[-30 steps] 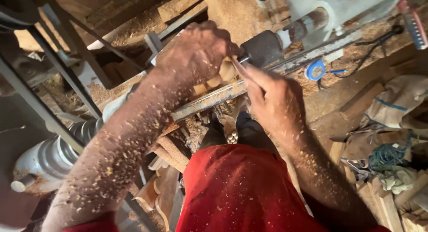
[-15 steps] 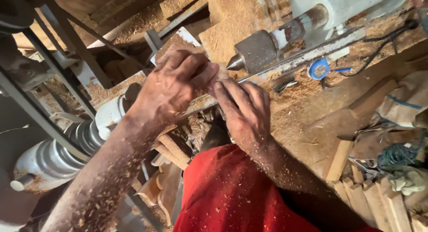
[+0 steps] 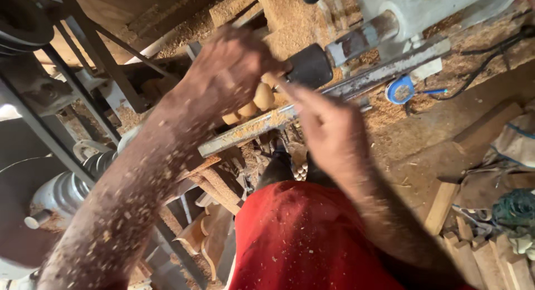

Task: The person shapes a piece of wood on a lathe using a chisel and then sands it with a strip of sandpaper.

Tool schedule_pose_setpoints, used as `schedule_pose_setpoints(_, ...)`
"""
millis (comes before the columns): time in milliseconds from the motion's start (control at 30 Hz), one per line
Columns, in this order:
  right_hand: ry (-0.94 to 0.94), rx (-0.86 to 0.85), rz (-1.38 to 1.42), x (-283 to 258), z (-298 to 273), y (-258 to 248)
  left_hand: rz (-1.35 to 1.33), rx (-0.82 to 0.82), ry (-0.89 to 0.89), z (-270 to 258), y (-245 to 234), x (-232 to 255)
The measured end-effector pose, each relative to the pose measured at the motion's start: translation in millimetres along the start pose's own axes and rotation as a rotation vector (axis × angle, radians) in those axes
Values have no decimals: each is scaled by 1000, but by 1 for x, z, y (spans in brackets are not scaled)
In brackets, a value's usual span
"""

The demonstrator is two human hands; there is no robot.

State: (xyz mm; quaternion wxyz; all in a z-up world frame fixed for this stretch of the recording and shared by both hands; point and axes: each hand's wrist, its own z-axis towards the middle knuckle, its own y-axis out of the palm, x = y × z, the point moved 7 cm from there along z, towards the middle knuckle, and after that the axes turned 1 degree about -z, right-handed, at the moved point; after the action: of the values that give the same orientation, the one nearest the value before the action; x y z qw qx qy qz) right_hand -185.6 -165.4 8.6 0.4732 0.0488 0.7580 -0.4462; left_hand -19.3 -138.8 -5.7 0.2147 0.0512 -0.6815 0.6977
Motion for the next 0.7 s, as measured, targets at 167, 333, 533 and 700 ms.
schedule_pose_setpoints(167, -433, 210, -339, -34, -19, 43, -20, 54, -61, -53, -10, 1)
schedule_pose_setpoints(333, -504, 204, -363, -36, -27, 65, 259, 3, -107, -86, -17, 12)
schedule_pose_setpoints(533, -508, 284, -352, -23, -31, 75, 142, 94, -106, -98, -4, 7)
schedule_pose_setpoints(700, -316, 243, -288, -21, -16, 59, 82, 21, -43, -54, 35, -24)
